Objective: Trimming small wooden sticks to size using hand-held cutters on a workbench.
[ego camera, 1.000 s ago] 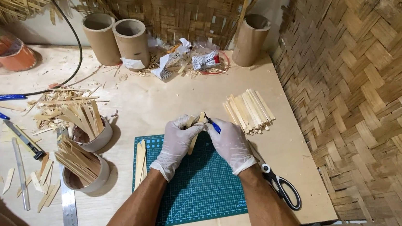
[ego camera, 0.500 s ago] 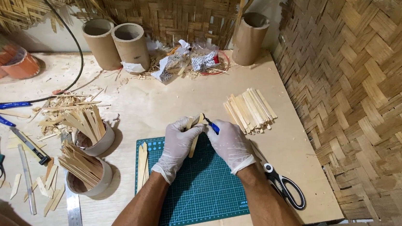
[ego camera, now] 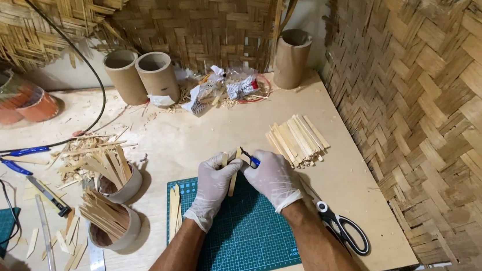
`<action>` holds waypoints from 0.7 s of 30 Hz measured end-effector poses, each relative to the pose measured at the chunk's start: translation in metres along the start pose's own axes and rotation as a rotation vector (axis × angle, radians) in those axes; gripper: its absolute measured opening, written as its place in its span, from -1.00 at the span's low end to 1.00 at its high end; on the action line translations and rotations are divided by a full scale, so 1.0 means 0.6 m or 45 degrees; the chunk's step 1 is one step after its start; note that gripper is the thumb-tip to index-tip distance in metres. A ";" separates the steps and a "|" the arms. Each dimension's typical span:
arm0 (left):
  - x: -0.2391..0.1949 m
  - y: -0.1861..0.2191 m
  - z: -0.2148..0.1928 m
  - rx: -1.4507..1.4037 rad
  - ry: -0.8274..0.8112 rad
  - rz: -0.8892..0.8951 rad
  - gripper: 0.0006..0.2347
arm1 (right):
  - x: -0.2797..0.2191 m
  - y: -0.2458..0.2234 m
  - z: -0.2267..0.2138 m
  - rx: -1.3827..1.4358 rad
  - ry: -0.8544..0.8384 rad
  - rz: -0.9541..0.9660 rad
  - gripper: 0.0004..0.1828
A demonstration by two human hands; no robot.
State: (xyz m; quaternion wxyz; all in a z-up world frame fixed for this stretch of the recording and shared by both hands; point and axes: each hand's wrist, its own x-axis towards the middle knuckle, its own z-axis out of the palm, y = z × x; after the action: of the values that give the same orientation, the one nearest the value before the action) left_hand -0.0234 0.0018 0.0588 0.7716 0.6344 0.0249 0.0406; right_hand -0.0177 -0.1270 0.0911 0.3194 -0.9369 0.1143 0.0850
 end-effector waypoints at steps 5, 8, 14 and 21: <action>0.005 -0.014 0.000 0.015 0.012 -0.010 -0.83 | 0.018 0.014 0.011 0.025 0.056 -0.025 -0.68; -0.008 0.015 0.008 0.039 0.024 -0.022 -0.84 | 0.028 0.020 0.023 0.060 0.092 -0.051 -0.69; -0.007 0.010 0.010 0.080 0.049 -0.082 -0.86 | 0.029 0.034 0.033 0.044 0.070 -0.020 -0.65; 0.001 -0.010 0.009 0.109 0.076 -0.136 -0.86 | 0.008 0.011 0.003 -0.073 -0.039 0.084 -0.55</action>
State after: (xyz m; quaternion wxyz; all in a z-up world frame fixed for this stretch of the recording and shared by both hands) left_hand -0.0223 -0.0043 0.0537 0.7438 0.6629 0.0834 0.0172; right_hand -0.0150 -0.1319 0.0845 0.2910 -0.9400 0.1379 0.1129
